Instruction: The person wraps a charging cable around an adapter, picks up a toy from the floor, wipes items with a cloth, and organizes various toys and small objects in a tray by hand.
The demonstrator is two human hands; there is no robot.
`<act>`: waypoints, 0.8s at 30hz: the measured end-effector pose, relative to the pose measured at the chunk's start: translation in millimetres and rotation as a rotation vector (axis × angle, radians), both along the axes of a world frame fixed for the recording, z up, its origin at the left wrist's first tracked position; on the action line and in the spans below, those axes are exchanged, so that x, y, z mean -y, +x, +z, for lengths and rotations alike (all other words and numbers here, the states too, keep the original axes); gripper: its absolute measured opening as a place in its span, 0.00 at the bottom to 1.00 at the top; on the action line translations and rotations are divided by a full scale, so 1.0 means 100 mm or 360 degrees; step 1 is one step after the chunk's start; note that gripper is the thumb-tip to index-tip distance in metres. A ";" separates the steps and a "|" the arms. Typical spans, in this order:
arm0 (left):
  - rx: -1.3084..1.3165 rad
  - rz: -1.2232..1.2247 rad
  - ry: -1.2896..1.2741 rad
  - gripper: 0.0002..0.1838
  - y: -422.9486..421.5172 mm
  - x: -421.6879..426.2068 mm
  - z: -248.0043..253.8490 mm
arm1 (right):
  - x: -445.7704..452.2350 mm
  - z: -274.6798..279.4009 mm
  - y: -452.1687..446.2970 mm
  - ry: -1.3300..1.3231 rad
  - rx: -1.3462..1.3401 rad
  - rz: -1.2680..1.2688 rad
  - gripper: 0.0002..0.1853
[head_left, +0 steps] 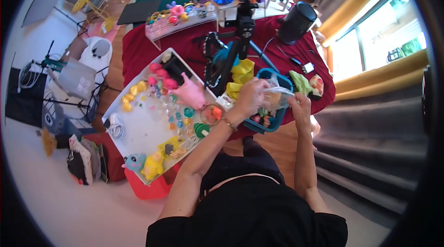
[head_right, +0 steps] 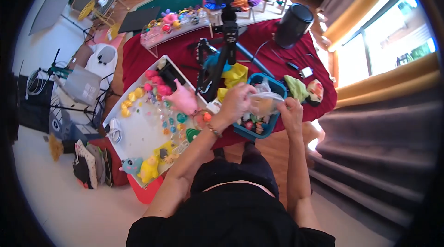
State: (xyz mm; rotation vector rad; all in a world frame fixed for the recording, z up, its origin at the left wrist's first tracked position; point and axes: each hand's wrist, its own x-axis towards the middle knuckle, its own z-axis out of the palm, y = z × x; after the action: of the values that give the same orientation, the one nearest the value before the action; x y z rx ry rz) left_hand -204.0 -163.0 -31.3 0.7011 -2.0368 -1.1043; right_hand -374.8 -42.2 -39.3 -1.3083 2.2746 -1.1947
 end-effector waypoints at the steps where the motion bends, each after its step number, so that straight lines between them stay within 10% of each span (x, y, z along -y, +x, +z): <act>1: 0.0037 0.0018 -0.0051 0.09 0.02 0.05 0.01 | 0.01 0.14 -0.02 -0.0003 0.0226 -0.0047 0.10; 17: -0.0227 -0.0368 0.0706 0.13 0.13 0.15 0.60 | 0.16 0.66 -0.03 -0.0327 0.0836 0.0056 0.05; 24: 0.0321 -0.0446 -0.0356 0.16 0.92 0.35 1.18 | 0.46 0.86 0.44 -0.0434 0.1041 0.0439 0.03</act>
State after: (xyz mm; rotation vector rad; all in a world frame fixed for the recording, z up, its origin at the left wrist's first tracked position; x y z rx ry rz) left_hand -112.3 -198.0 87.0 0.4368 -2.4422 -0.9662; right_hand -330.8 -88.3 47.1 -1.0522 1.4661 -1.5741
